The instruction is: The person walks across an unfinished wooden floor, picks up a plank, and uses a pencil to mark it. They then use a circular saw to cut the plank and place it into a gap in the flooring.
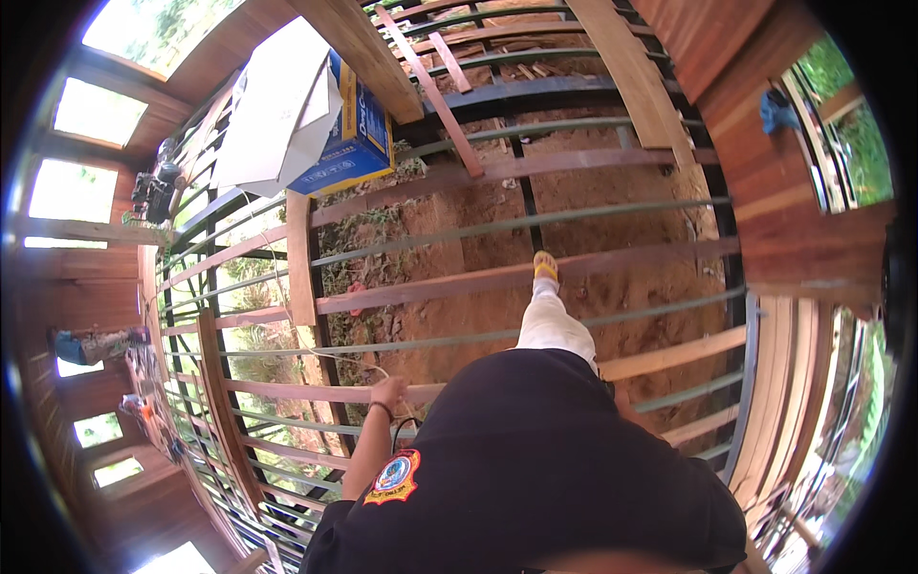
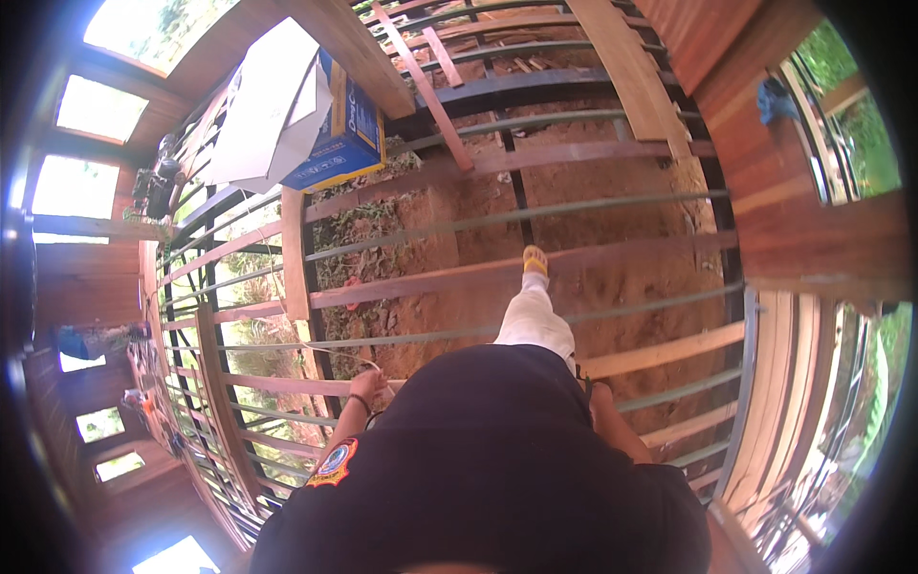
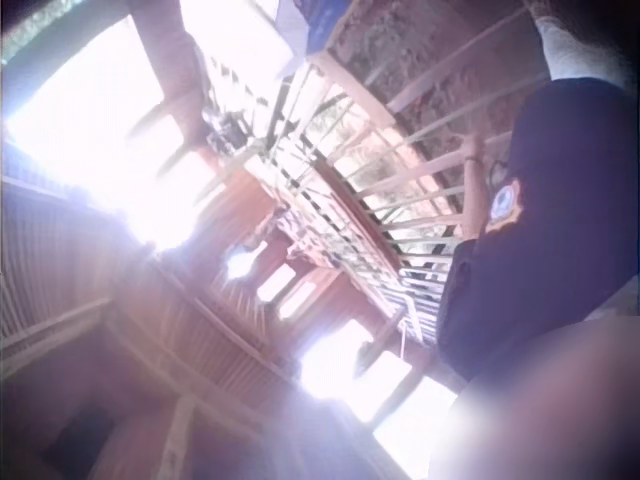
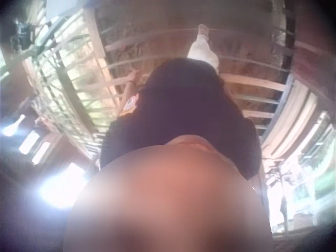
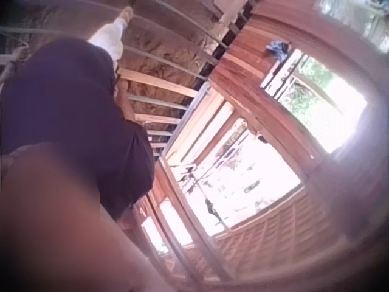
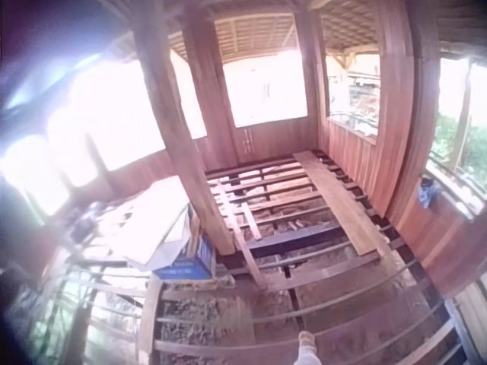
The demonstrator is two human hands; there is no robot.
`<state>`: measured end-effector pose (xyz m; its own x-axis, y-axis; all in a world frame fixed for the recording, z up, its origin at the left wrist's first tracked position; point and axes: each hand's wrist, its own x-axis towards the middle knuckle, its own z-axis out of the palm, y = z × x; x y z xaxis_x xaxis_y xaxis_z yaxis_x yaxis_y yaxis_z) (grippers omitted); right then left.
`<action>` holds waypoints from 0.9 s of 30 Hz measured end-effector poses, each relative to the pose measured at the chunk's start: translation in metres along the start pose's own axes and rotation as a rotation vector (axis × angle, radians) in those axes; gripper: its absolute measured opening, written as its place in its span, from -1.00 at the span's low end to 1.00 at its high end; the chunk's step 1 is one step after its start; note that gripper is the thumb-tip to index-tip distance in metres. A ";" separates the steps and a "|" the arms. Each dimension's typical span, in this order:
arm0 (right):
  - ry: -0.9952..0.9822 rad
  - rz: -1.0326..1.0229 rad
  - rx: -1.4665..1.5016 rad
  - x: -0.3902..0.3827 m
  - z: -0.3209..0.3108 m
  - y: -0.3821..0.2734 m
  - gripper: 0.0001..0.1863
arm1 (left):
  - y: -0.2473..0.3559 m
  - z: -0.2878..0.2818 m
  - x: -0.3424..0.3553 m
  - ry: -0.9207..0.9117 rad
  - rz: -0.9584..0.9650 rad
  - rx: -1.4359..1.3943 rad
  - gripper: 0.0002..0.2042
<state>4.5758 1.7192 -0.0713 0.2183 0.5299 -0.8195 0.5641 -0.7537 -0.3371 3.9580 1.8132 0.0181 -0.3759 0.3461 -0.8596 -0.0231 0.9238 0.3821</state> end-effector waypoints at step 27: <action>0.104 -0.265 -0.507 0.251 -0.220 -0.386 -0.72 | 0.077 0.112 -0.024 0.045 -0.004 -0.099 -0.71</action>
<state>4.5880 2.2290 -0.0446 0.0806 0.7297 -0.6790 0.9153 -0.3238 -0.2394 4.0687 1.8947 0.0300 -0.4167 0.3332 -0.8458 -0.1149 0.9037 0.4126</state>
